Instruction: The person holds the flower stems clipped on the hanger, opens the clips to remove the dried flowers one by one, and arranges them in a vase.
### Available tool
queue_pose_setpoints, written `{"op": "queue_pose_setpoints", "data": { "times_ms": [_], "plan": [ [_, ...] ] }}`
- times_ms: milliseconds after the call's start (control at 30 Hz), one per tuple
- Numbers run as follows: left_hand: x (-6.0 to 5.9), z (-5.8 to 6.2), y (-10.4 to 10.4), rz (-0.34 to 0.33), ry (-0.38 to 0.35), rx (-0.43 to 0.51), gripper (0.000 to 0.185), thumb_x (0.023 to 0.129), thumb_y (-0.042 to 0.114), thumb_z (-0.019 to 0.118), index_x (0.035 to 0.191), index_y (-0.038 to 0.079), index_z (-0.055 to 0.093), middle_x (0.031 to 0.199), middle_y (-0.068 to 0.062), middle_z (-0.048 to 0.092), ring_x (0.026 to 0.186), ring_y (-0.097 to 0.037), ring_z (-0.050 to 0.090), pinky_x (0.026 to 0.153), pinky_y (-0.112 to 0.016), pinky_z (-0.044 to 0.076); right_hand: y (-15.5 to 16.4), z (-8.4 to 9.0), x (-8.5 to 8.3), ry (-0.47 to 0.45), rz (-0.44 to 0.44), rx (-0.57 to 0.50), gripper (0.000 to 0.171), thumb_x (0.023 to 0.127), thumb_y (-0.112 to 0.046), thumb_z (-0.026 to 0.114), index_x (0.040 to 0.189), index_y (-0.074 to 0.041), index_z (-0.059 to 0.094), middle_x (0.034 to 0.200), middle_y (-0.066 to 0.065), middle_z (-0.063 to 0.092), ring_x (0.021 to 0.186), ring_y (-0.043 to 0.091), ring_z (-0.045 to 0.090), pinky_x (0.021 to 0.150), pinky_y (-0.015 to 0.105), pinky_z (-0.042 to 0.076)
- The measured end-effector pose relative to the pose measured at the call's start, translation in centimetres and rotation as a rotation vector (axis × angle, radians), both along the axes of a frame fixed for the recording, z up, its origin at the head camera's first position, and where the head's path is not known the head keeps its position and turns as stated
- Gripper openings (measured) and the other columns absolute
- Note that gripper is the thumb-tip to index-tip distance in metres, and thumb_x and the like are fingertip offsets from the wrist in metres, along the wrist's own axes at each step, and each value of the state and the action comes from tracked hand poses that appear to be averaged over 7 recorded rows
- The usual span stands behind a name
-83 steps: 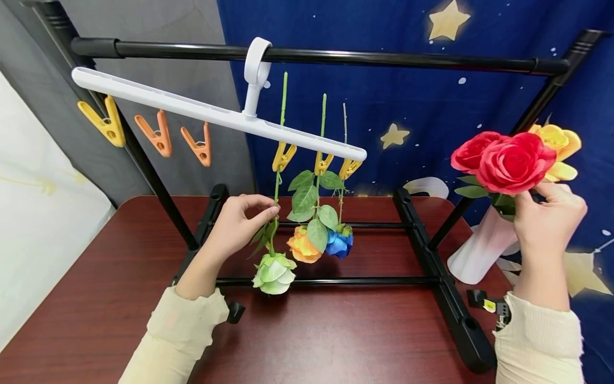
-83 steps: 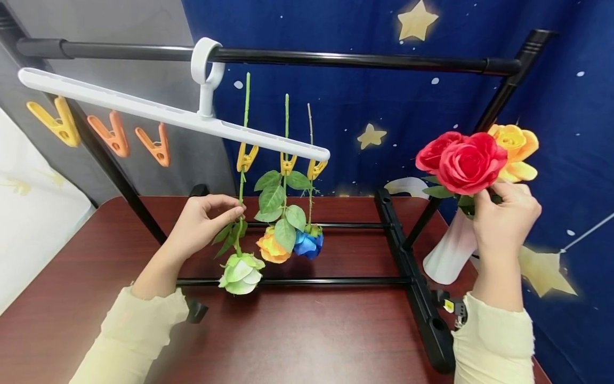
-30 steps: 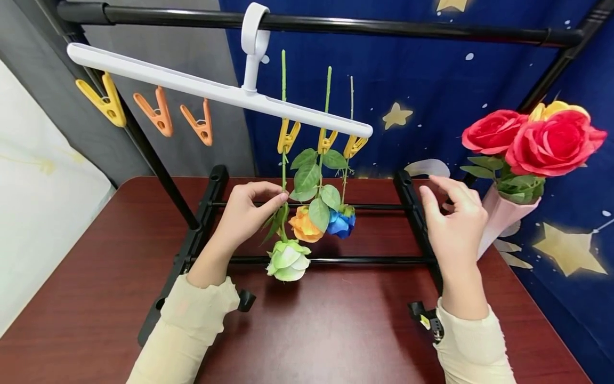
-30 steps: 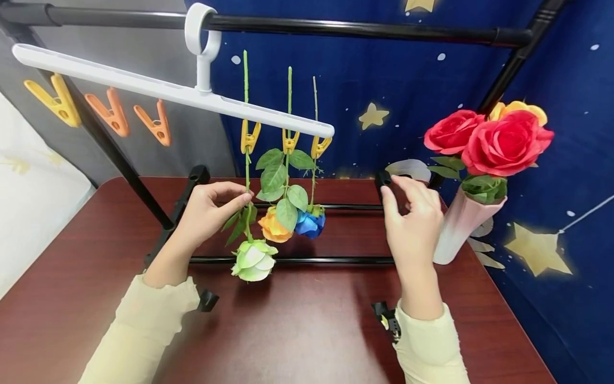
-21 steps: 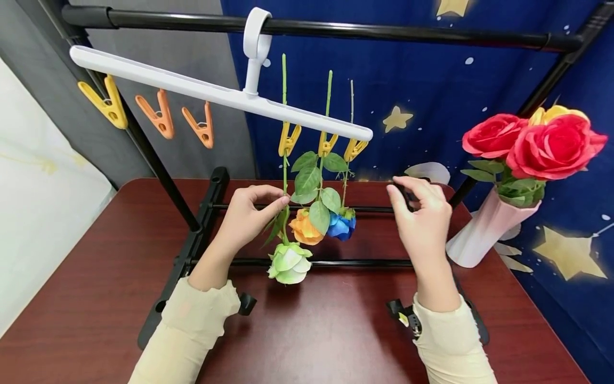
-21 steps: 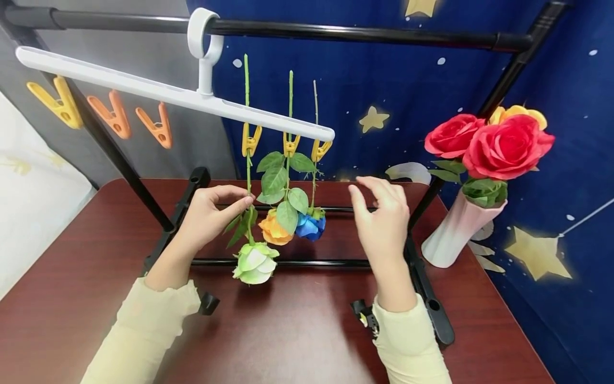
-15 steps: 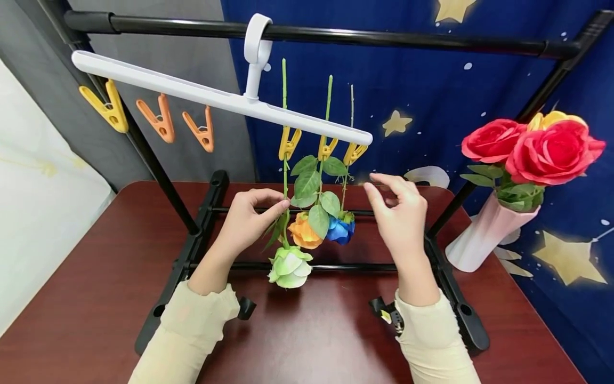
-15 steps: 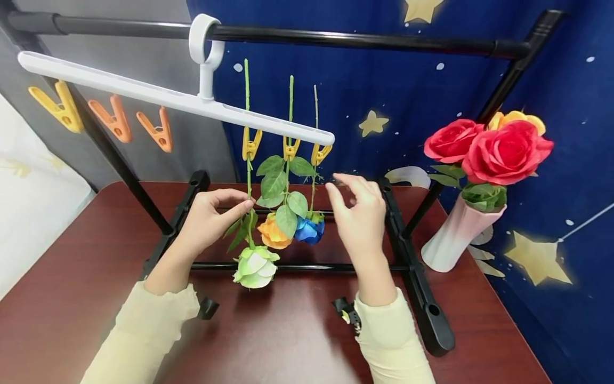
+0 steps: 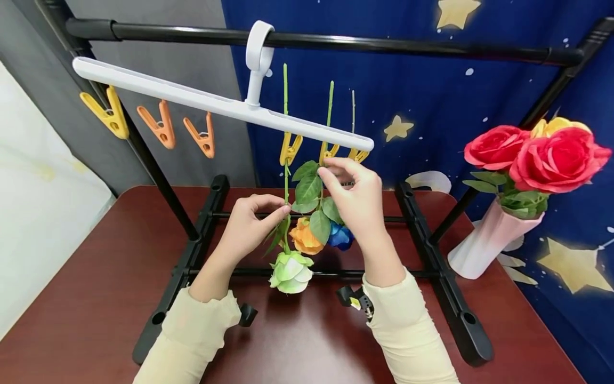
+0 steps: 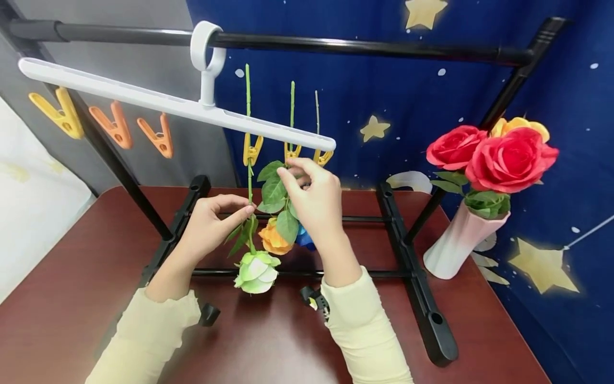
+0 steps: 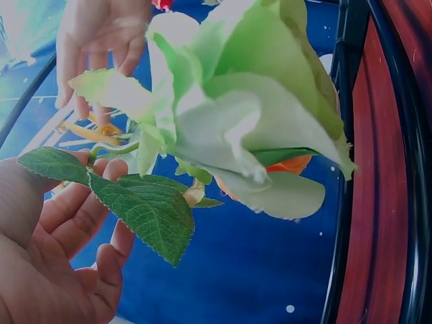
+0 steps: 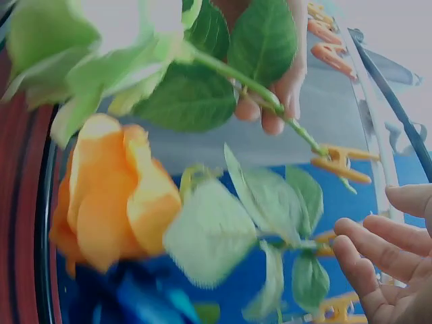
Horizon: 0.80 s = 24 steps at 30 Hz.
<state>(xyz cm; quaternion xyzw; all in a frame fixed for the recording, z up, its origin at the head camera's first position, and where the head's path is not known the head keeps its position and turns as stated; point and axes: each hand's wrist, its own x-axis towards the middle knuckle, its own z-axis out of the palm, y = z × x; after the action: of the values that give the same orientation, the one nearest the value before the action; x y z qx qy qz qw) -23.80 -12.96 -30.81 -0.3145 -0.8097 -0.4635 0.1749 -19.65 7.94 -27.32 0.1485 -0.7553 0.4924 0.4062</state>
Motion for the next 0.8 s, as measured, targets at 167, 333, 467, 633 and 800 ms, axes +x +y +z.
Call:
{"op": "queue_pose_setpoints", "data": {
  "times_ms": [167,333,467,633,800],
  "plan": [
    [0.2,-0.2,0.2,-0.003,0.021,-0.005,0.016,0.093,0.016,0.07,0.104,0.007,0.077,0.098,-0.01,0.076,0.096,-0.021,0.061,0.081,-0.039,0.05,-1.7,0.5,-0.6,-0.029,0.032,0.015,0.03,0.094,-0.026,0.07,0.118,-0.008,0.072,0.101,0.009,0.077,0.087,0.018,0.073,0.079,0.032,0.059],
    [0.4,-0.1,0.3,-0.013,0.032,0.001,0.015,0.093,0.016,0.07,0.104,0.007,0.077,0.097,-0.009,0.075,0.094,-0.019,0.06,0.077,-0.034,0.05,-3.6,1.1,-1.4,-0.005,0.041,0.013,0.04,0.094,-0.029,0.07,0.125,-0.005,0.067,0.099,0.009,0.077,0.086,0.019,0.075,0.078,0.03,0.06],
    [0.5,-0.2,0.4,-0.019,0.034,0.007,0.014,0.092,0.016,0.071,0.103,0.008,0.077,0.097,-0.008,0.075,0.093,-0.017,0.06,0.074,-0.028,0.051,-4.4,1.3,-1.9,0.034,0.018,-0.006,0.044,0.092,-0.029,0.072,0.124,0.001,0.067,0.095,0.012,0.077,0.084,0.02,0.075,0.077,0.029,0.06],
    [0.8,-0.4,0.4,-0.019,0.044,0.029,0.014,0.091,0.014,0.073,0.101,0.007,0.078,0.097,-0.01,0.075,0.093,-0.018,0.062,0.07,-0.023,0.052,-4.7,1.8,-2.4,0.075,-0.023,-0.01,0.043,0.091,-0.03,0.073,0.118,0.003,0.069,0.093,0.013,0.077,0.081,0.02,0.075,0.075,0.028,0.059],
    [1.0,-0.9,0.4,-0.027,0.035,0.064,0.015,0.091,0.014,0.072,0.102,0.006,0.077,0.096,-0.011,0.074,0.091,-0.017,0.061,0.07,-0.023,0.053,-4.8,2.2,-2.7,0.061,-0.086,0.026,0.041,0.09,-0.038,0.073,0.109,-0.002,0.074,0.093,0.01,0.078,0.083,0.017,0.075,0.075,0.029,0.059]
  ]
}}
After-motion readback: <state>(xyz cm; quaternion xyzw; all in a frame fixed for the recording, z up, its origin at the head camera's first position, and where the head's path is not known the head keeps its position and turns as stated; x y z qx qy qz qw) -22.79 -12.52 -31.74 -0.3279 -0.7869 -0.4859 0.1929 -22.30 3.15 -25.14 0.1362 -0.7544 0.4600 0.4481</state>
